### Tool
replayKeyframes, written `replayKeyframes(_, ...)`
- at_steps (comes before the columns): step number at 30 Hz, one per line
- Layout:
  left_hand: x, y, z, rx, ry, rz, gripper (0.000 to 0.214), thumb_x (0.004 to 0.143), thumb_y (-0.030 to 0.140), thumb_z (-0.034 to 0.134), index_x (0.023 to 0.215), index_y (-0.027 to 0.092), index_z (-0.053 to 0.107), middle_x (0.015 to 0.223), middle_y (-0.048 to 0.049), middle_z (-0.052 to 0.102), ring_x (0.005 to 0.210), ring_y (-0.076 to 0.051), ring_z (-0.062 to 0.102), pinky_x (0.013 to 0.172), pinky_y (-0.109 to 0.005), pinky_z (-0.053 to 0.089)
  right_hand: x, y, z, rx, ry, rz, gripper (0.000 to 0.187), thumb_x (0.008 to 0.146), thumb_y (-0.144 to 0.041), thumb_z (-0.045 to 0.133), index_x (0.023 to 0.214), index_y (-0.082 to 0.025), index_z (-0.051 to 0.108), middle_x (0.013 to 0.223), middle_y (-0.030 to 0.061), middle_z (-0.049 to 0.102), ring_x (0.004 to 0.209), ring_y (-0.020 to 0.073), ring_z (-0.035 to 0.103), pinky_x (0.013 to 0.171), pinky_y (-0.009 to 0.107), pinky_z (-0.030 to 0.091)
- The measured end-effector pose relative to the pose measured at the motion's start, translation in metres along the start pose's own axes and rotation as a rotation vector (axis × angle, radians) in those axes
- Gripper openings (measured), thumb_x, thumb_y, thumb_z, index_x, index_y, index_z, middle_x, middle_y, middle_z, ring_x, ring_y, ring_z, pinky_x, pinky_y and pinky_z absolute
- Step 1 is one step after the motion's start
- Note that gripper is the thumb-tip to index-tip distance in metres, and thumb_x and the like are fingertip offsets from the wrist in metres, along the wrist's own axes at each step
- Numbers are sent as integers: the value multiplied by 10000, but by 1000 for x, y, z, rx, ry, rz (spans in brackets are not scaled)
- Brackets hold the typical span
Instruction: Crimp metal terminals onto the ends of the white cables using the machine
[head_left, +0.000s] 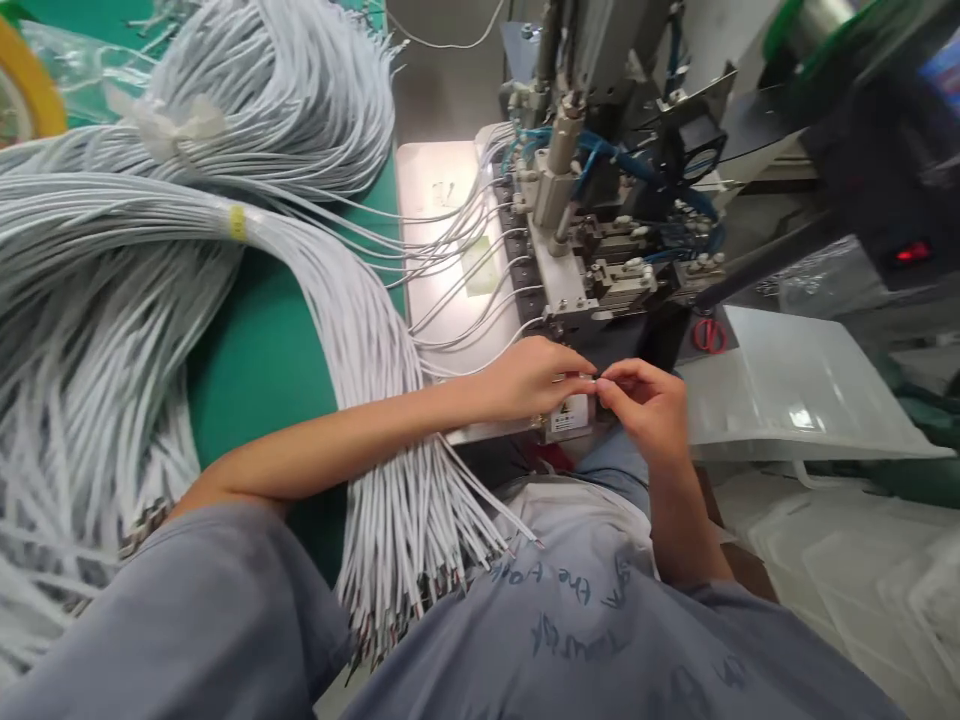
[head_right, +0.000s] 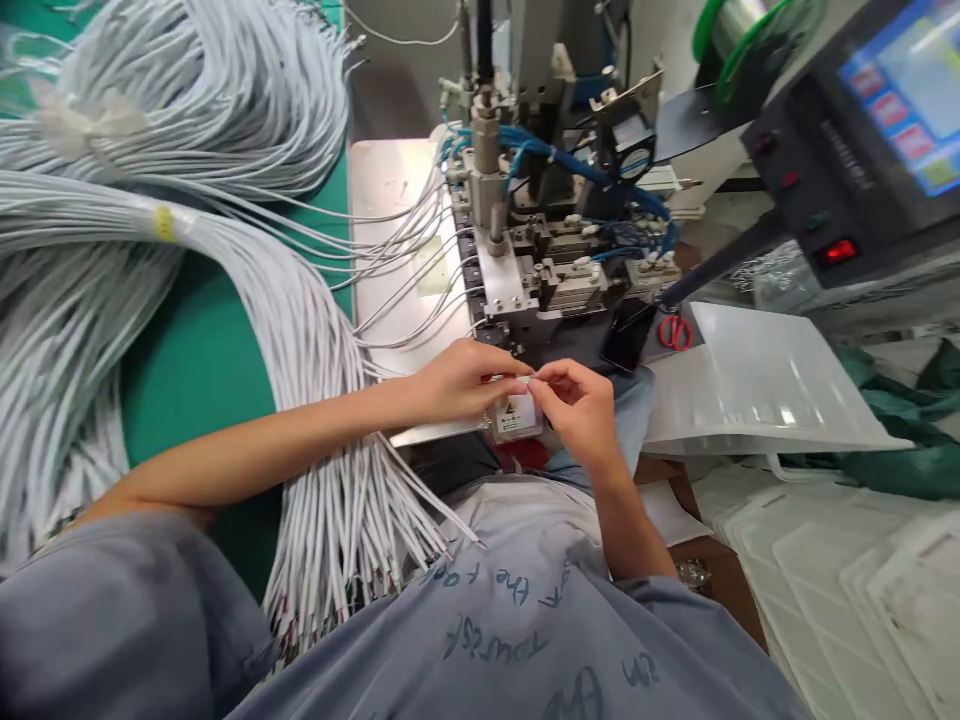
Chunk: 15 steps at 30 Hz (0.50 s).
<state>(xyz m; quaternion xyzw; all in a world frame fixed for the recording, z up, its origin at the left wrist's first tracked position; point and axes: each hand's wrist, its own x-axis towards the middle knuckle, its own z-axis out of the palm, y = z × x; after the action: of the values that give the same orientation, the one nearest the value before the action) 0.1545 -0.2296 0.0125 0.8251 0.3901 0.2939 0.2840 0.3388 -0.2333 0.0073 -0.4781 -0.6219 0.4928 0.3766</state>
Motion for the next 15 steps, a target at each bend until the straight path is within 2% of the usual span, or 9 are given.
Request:
replayKeyframes(2,2,-4,0,-83,54,-1,215,884,225,496,894,146,696,754,-37,702,622,-99,600,584,-198,399,8,3,3,183,58,13,131,692,-287,714,742,-201,630,627,-20,643,551,125,593,548,251,477)
replayKeyframes(4,2,-5,1,-128,118,-2,190,869,198,509,838,138,687,710,-23,682,598,-87,573,582,-190,398,12,5,8,310,51,25,140,706,-297,705,780,-202,635,634,-20,642,547,123,598,557,259,494)
replayKeyframes(8,4,-1,0,-104,151,-17,193,871,201,505,822,130,678,670,-18,639,593,-85,547,581,-189,397,15,8,16,330,101,-46,96,760,-284,668,775,-195,636,668,-26,603,559,91,557,554,231,467)
replayKeyframes(10,5,4,-8,-14,50,-21,232,890,218,469,853,134,682,713,-35,641,626,-95,561,595,-200,402,13,9,18,285,143,-100,97,773,-274,663,748,-190,623,708,-24,579,565,75,528,544,216,442)
replayKeyframes(12,6,6,-23,173,-110,-90,286,902,240,431,815,132,682,724,-60,638,639,-120,571,597,-228,402,10,11,19,274,150,-115,118,788,-287,653,743,-189,605,731,-22,564,565,71,516,538,215,434)
replayKeyframes(14,5,4,-44,431,-229,-272,303,881,219,418,739,126,669,698,-86,629,644,-158,581,599,-265,402,6,13,20,296,122,-99,121,806,-305,637,772,-195,599,738,-18,571,579,82,533,539,219,447)
replayKeyframes(15,3,1,-55,557,-247,-395,276,853,189,427,728,122,664,692,-99,627,659,-180,590,605,-281,404,4,14,20,307,105,-90,118,815,-310,628,788,-199,599,748,-13,585,597,90,549,546,222,459)
